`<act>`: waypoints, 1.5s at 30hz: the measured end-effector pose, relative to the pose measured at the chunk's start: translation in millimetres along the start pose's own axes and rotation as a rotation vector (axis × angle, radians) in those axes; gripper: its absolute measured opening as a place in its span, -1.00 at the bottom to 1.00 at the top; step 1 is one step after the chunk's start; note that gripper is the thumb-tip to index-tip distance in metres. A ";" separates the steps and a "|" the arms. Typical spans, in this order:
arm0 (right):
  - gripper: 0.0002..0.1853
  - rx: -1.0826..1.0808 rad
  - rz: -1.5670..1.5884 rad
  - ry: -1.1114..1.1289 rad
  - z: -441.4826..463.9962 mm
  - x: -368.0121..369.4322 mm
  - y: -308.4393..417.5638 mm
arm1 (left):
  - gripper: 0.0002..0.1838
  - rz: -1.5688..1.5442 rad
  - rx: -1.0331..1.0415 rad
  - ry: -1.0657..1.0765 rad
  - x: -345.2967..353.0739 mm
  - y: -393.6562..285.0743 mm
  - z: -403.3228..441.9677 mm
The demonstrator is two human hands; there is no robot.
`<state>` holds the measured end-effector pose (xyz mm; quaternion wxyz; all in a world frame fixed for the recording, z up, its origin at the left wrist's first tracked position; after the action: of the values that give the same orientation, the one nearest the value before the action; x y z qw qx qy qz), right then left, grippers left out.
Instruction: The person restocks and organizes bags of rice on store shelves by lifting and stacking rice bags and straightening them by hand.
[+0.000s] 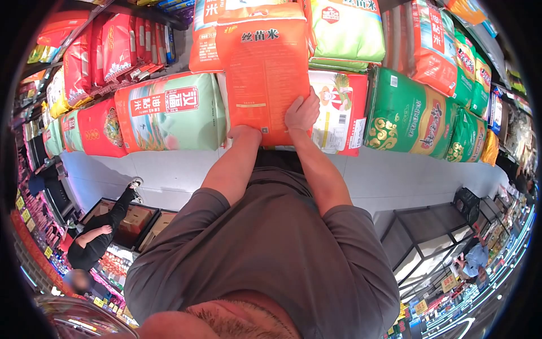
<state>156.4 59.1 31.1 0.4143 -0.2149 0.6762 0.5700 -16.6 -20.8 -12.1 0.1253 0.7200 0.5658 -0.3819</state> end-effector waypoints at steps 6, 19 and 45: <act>-0.48 0.005 0.008 0.017 0.4 0.5 -1.7 | -0.37 -0.013 -0.005 0.004 -2.3 -0.2 -2.1; -0.47 0.014 0.006 0.039 0.5 -0.6 -0.2 | -0.40 -0.035 0.012 -0.068 0.2 -0.1 -0.8; -0.47 0.000 0.014 0.071 1.6 -2.8 -4.7 | -0.39 0.074 0.028 -0.118 4.2 2.2 12.4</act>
<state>162.1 58.9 30.6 0.3863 -0.2303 0.6919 0.5648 -19.4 -26.1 -23.9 0.1623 0.7185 0.5248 -0.4267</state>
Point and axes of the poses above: each hand's wrist, its own z-axis towards the middle knuckle, its own x-axis out of the palm, y = z × x, the point moved 3 cm from there along z, towards the middle knuckle, and after that the axes turned 9 degrees about y, right-handed, at the moved point
